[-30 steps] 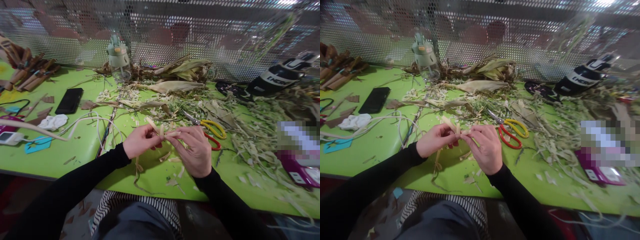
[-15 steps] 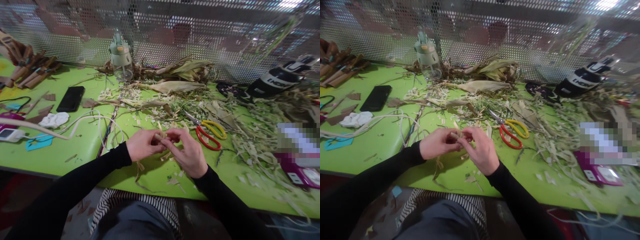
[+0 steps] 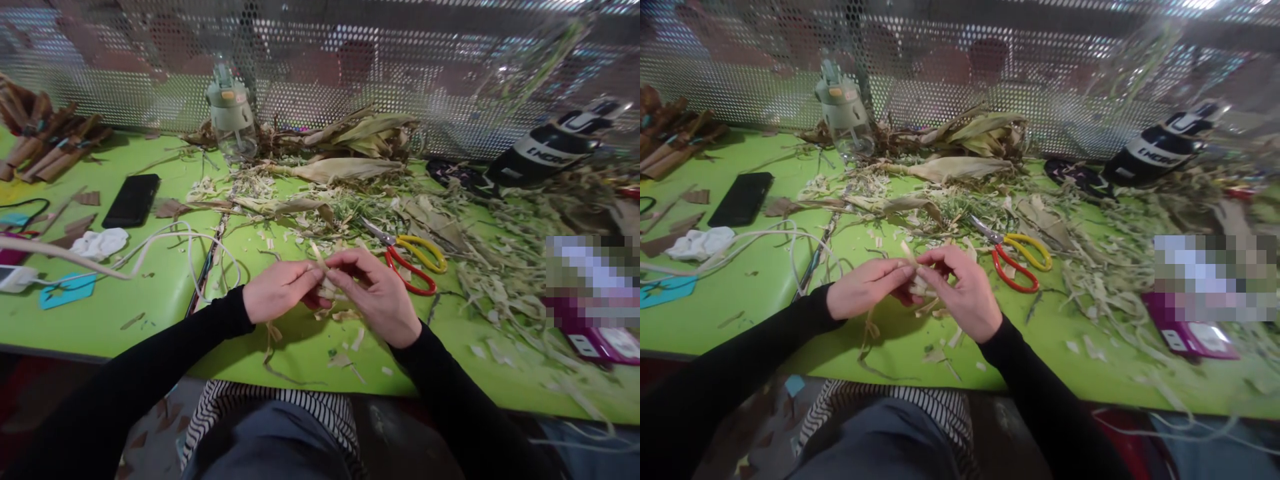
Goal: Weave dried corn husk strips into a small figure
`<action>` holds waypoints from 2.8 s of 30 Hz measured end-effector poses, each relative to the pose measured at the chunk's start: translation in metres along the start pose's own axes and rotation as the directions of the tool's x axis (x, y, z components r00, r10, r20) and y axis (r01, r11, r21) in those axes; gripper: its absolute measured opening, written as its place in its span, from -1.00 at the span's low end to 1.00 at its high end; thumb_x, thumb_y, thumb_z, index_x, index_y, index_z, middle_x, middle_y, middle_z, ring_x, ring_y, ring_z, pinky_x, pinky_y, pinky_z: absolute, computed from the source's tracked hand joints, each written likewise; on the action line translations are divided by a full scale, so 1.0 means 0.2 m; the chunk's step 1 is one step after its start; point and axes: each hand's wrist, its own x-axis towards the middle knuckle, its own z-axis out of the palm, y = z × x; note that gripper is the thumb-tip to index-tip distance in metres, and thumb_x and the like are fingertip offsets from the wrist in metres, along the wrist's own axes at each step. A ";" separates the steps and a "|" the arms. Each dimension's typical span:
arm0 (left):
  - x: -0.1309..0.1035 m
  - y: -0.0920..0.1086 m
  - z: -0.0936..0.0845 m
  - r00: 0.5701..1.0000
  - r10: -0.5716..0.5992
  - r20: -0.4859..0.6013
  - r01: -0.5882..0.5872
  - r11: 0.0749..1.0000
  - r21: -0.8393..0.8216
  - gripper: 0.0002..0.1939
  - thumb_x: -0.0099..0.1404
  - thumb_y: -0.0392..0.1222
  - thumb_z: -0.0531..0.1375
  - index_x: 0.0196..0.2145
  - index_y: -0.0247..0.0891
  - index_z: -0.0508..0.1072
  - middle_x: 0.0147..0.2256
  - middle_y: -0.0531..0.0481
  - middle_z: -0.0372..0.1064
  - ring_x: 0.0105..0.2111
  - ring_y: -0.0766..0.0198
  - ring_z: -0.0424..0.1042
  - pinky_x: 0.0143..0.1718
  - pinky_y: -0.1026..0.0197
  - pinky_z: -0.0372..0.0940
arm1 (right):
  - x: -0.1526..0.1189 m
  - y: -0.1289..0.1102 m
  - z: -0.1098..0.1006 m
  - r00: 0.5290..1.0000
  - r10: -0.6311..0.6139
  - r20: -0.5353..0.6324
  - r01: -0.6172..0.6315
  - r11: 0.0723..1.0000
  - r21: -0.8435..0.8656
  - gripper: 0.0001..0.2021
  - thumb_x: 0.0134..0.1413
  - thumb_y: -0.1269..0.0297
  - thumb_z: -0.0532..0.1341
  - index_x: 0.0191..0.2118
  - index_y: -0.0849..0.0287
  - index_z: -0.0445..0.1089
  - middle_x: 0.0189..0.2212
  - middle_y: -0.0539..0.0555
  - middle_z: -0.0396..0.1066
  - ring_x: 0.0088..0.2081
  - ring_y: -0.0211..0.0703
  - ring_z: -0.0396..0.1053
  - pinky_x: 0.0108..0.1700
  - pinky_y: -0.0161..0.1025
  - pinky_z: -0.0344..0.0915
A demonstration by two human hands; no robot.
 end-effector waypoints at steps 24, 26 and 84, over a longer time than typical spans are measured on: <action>-0.01 -0.05 0.04 0.996 0.068 -0.053 -0.058 0.983 0.176 -0.64 0.38 0.02 -0.06 -0.24 -0.34 0.34 -0.44 -0.06 0.47 -0.47 0.35 0.45 -0.32 0.24 0.36 | -0.01 -0.01 0.01 0.968 -0.243 -0.068 0.231 0.960 -0.156 -0.92 0.14 0.30 0.20 -0.26 0.04 0.44 -0.35 0.02 0.49 -0.23 -0.11 0.34 -0.14 -0.09 0.27; -0.01 -0.04 0.03 0.998 0.045 -0.047 -0.042 0.997 0.071 -0.63 0.36 0.05 -0.03 -0.27 -0.34 0.34 -0.44 -0.06 0.46 -0.47 0.35 0.45 -0.33 0.25 0.37 | -0.01 0.00 -0.01 0.977 -0.212 -0.037 0.209 0.975 -0.079 -0.90 0.16 0.27 0.19 -0.24 0.03 0.44 -0.38 0.02 0.46 -0.23 -0.11 0.32 -0.16 -0.10 0.27; 0.02 -0.07 0.07 0.976 -0.175 -0.127 0.099 0.884 -0.456 -0.67 0.04 -0.18 0.37 -0.27 -0.34 0.40 -0.43 0.04 0.50 -0.43 0.41 0.47 -0.24 0.26 0.39 | -0.03 -0.09 -0.10 0.964 -0.232 0.130 0.266 0.826 -0.496 -0.92 0.10 0.43 0.14 -0.37 0.11 0.29 -0.50 0.00 0.37 -0.32 -0.10 0.28 0.07 0.01 0.14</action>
